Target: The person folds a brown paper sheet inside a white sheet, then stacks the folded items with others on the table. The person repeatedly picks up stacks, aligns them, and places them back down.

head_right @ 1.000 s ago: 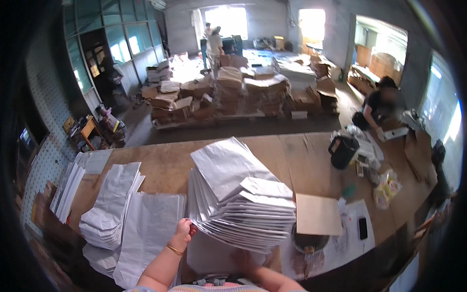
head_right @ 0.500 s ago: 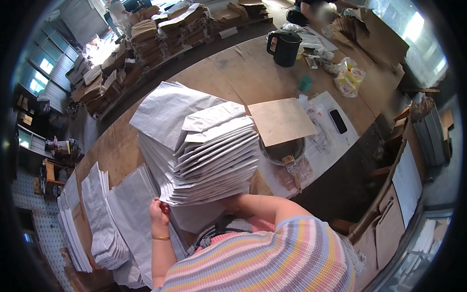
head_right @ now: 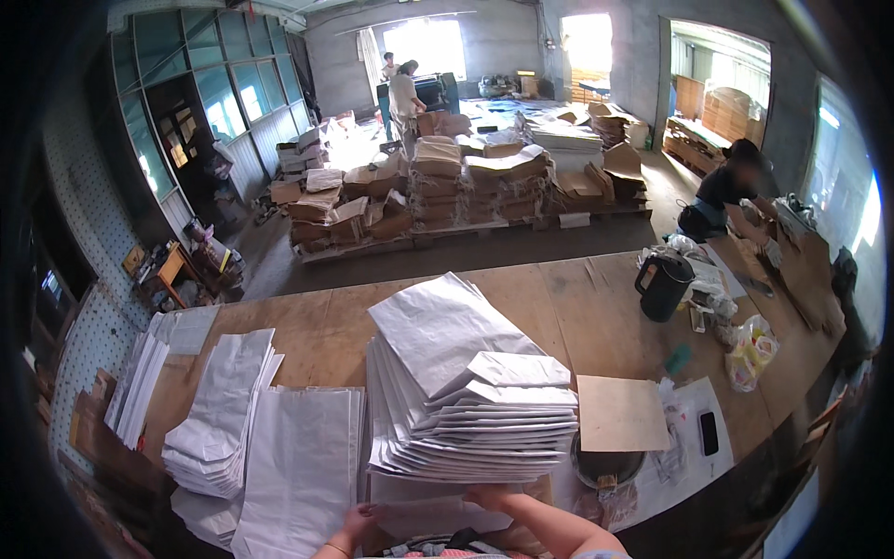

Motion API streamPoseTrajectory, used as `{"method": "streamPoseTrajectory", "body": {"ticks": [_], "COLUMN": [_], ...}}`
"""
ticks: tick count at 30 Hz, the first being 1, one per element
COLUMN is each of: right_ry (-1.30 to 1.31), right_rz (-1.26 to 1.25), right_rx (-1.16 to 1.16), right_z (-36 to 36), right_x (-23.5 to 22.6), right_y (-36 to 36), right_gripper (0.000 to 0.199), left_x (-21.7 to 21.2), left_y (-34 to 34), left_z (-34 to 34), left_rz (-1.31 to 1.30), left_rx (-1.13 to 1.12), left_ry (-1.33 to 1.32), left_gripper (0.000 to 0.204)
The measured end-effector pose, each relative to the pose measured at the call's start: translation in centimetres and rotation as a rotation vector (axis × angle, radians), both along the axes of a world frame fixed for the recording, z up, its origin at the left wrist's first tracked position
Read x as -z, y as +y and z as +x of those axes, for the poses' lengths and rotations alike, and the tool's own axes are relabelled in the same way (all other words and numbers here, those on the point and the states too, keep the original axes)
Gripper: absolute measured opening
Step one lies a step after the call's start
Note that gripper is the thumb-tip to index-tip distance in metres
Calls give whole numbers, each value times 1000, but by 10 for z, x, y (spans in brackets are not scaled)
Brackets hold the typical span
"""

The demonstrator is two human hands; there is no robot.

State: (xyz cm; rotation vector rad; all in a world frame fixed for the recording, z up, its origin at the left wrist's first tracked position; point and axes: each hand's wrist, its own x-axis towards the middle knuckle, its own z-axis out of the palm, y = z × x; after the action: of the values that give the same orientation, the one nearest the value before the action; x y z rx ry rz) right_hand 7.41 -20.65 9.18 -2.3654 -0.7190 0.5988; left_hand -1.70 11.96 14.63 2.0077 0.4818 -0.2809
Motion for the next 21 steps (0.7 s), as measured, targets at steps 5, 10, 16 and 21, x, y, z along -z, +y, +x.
{"method": "streamPoseTrajectory", "body": {"ticks": [5, 10, 16, 21], "right_ry": [-394, -254, -42, 45], "right_rz": [-37, -122, -337, -345], "right_rx": [98, 250, 252, 337], "right_z": [0, -9, -12, -32], "right_x": [9, 49, 70, 173], "right_y": [4, -16, -31, -70], "right_gripper": [56, 88, 88, 72], "left_x": [117, 114, 195, 202], "left_y": [31, 27, 60, 39], "left_z": [-7, 11, -5, 7], "left_rz": [-657, -547, -806, -413], "left_rx": [-135, -216, -374, -365], "left_ry": [157, 389, 418, 340], "left_gripper": [20, 16, 19, 19]}}
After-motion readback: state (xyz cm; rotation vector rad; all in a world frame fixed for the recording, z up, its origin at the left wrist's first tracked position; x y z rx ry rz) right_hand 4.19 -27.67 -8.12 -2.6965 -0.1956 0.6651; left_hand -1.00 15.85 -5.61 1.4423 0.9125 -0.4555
